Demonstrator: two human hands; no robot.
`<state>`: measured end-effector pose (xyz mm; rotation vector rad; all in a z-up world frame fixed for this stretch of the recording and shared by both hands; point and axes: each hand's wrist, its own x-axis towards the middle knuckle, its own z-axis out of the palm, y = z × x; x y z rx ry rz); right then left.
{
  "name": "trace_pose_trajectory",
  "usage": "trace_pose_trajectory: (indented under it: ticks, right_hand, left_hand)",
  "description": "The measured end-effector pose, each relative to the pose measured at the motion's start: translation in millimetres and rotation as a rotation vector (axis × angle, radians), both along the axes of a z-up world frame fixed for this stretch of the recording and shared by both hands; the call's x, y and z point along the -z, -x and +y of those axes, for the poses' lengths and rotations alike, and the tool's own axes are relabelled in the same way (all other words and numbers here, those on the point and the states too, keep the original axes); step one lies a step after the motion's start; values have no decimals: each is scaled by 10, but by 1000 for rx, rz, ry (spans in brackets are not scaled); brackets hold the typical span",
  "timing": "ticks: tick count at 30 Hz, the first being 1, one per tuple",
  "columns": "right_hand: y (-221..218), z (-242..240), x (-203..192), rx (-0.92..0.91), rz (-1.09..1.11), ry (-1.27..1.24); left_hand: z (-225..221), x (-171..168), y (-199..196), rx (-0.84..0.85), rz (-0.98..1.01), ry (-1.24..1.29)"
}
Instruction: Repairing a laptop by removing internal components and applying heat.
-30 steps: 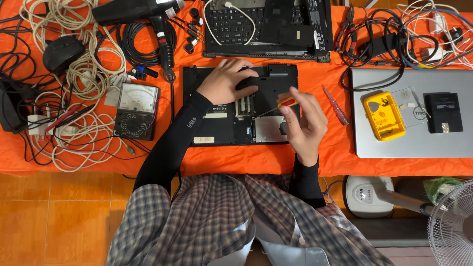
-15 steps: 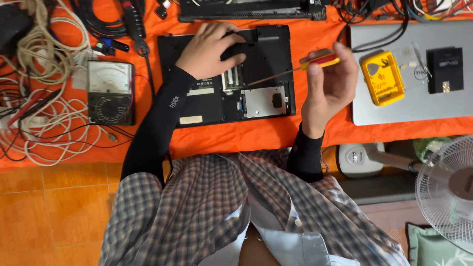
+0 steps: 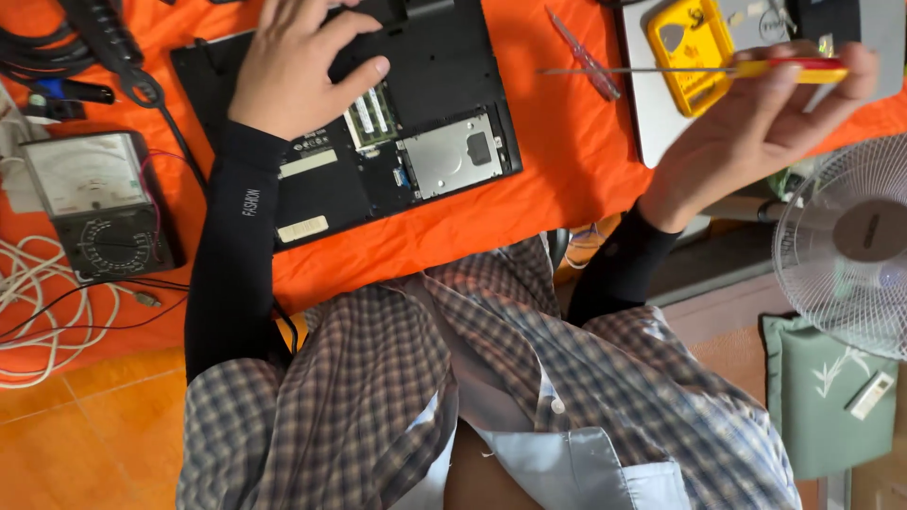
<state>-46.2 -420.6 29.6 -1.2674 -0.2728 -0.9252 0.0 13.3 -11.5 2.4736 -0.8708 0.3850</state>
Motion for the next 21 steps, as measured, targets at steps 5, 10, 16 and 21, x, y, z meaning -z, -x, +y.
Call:
trace_pose_trajectory:
  ticks: [5, 10, 16, 21]
  right_hand:
    - [221, -568, 171, 124, -10, 20]
    - [437, -828, 194, 267, -3, -61]
    - [572, -1096, 345, 377, -24, -49]
    - [622, -1092, 369, 459, 10, -26]
  left_hand:
    - [-16, -116, 18, 51, -48, -11]
    - [-5, -66, -5, 49, -17, -35]
    - [-20, -98, -1, 24, 0, -51]
    - [-43, -126, 1, 11, 27, -48]
